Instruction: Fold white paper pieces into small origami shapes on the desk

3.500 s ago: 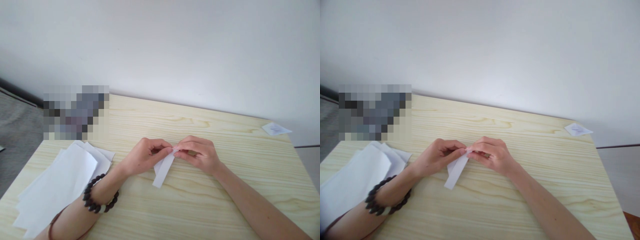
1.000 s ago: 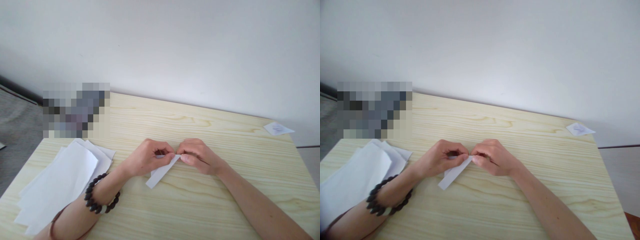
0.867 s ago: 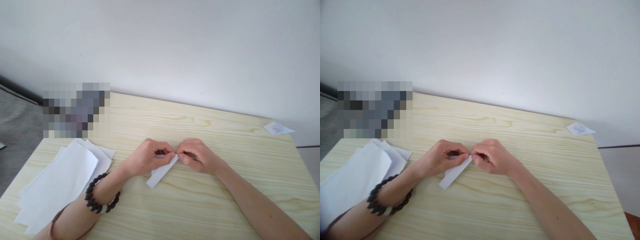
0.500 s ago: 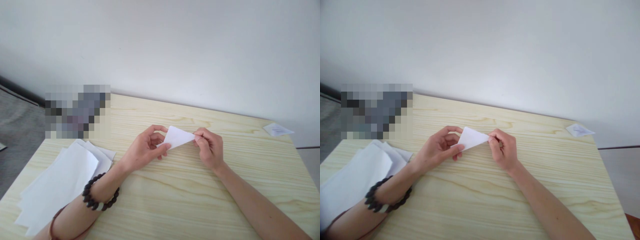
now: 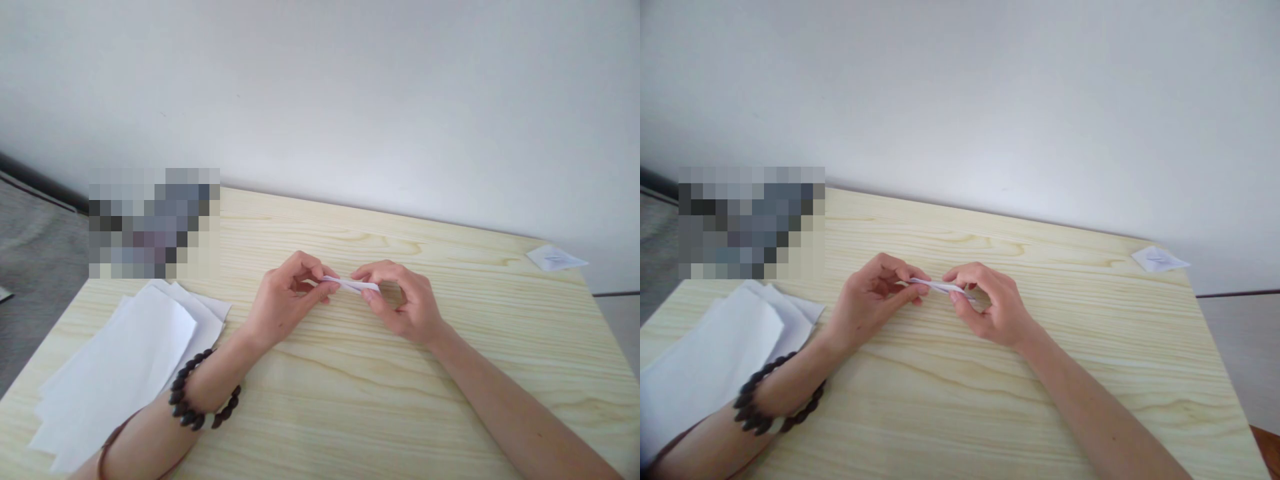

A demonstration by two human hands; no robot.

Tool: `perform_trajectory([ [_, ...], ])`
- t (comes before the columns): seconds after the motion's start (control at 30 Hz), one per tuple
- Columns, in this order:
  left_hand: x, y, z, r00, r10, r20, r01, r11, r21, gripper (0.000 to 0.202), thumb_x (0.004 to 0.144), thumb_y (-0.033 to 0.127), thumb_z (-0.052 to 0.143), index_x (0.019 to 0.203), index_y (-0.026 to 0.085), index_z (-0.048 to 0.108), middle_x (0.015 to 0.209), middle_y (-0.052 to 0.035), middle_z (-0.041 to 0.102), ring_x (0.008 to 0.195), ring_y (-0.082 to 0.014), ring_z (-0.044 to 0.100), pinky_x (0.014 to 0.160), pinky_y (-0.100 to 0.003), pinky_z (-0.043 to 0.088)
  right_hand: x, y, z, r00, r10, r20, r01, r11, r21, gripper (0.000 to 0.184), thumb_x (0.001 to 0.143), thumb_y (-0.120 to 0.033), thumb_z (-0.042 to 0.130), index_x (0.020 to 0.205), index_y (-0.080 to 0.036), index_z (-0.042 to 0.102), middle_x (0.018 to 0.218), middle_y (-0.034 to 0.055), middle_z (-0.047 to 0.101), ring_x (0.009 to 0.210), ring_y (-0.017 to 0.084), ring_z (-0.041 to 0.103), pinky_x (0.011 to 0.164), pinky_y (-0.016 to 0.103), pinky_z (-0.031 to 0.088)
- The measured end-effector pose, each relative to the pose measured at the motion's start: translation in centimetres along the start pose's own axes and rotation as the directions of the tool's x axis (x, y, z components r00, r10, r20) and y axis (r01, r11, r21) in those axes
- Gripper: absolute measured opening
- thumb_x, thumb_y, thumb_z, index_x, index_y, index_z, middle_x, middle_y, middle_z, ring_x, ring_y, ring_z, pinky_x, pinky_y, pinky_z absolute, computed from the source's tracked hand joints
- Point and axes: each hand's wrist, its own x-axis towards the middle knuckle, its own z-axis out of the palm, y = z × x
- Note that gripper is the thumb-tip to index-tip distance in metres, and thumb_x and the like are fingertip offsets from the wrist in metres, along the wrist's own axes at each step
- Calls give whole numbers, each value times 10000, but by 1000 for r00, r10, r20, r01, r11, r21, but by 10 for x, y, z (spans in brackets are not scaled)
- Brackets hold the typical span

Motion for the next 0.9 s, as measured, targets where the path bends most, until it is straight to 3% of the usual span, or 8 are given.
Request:
perform_trajectory([
  [0.17, -2, 1, 0, 999, 44, -13, -44, 999, -9, 267, 770, 197, 708, 720, 179, 446, 838, -37, 729, 656, -113, 675, 602, -218, 572, 1, -1, -1, 996, -64, 70, 62, 998, 29, 165, 822, -124, 589, 941, -223, 533, 990, 68, 717, 920, 168, 681, 778, 295, 531],
  [0.47, -2, 1, -2, 995, 100, 4, -100, 981, 169, 128, 771, 233, 713, 801, 159, 614, 888, -42, 728, 828, -152, 692, 672, -227, 585, 1, -3, -1, 996, -88, 31, 87, 996, 10, 179, 813, -101, 597, 952, -212, 572, 977, 73, 721, 875, 163, 686, 763, 284, 536],
  [0.9, -1, 5, -2, 991, 133, -11, -125, 956, 264, 97, 790, 243, 679, 818, 161, 635, 855, -41, 716, 784, -144, 676, 623, -209, 563, 1, -1, -1, 989, -144, 19, 144, 990, 6, 213, 829, -97, 594, 992, -234, 587, 983, 67, 729, 879, 166, 696, 758, 288, 552],
])
